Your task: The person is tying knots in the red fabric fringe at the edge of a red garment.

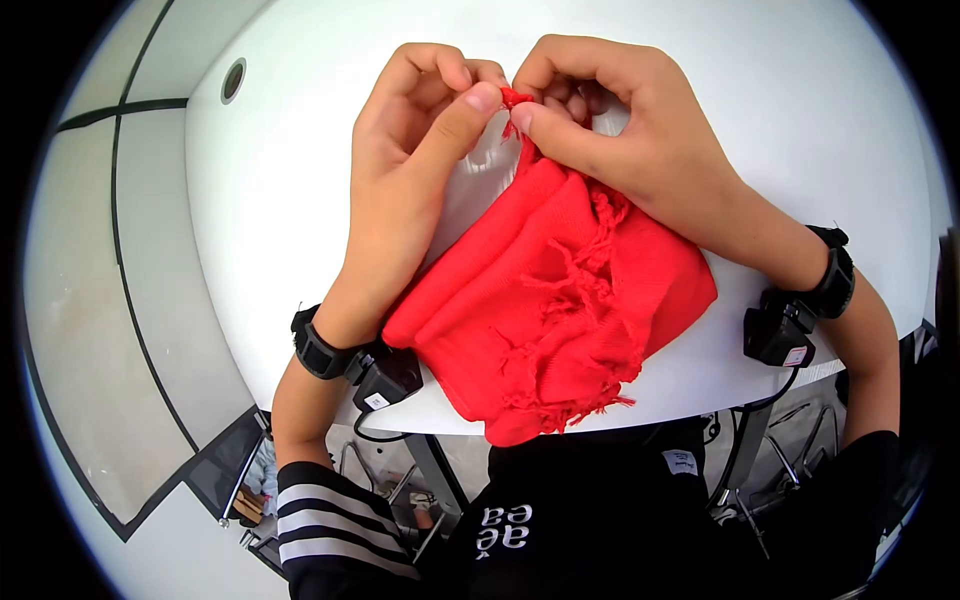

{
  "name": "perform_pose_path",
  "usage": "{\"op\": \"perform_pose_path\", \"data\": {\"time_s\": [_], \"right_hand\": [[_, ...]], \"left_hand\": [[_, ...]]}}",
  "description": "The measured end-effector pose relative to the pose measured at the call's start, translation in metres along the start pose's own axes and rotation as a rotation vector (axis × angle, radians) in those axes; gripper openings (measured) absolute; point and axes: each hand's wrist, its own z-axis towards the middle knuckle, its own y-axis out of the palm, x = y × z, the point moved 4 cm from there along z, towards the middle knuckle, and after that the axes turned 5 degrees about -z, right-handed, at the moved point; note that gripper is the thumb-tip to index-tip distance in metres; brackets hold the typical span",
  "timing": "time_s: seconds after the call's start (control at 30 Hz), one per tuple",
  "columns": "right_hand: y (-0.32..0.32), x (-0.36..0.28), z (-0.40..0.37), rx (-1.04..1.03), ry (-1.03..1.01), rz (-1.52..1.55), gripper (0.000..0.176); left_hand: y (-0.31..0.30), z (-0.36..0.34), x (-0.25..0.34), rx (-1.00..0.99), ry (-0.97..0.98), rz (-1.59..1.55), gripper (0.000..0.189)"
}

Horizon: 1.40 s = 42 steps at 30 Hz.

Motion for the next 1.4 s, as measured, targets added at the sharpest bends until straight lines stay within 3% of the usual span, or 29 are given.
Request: {"op": "perform_pose_path", "data": {"time_s": [0.57, 0.63, 0.73, 0.87, 0.97, 1.17, 1.27, 1.33, 1.4], "right_hand": [[-0.009, -0.013, 0.000, 0.095, -0.090, 0.029, 0.012], [-0.012, -0.023, 0.003, -0.086, 0.044, 0.003, 0.012], [-0.016, -0.023, 0.002, -0.055, -0.038, 0.032, 0.013], [-0.010, -0.026, 0.003, 0.001, 0.012, -0.056, 0.014], [-0.006, -0.004, 0.003, 0.019, -0.059, 0.175, 0.015], [-0.012, -0.029, 0.001, 0.041, -0.060, -0.095, 0.016], [-0.008, -0.009, 0.005, 0.102, -0.195, -0.048, 0.019], [-0.010, -0.010, 0.005, 0.179, -0.418, -0.035, 0.020], [-0.012, -0.014, 0.004, 0.204, -0.468, -0.082, 0.019]], "left_hand": [[0.000, 0.000, 0.002, 0.011, -0.135, -0.100, 0.012], [0.001, 0.000, 0.004, 0.059, -0.119, -0.073, 0.013], [-0.003, 0.001, 0.000, 0.046, -0.122, -0.036, 0.014], [0.000, 0.001, 0.000, 0.072, -0.129, -0.062, 0.015], [0.000, 0.001, 0.000, 0.060, -0.118, -0.037, 0.016], [-0.004, 0.001, -0.001, 0.056, -0.124, -0.033, 0.015], [-0.005, 0.001, -0.001, 0.055, -0.143, -0.019, 0.015], [-0.005, 0.001, -0.002, 0.059, -0.143, -0.017, 0.015], [-0.003, 0.002, -0.001, 0.062, -0.133, -0.017, 0.014]]}}
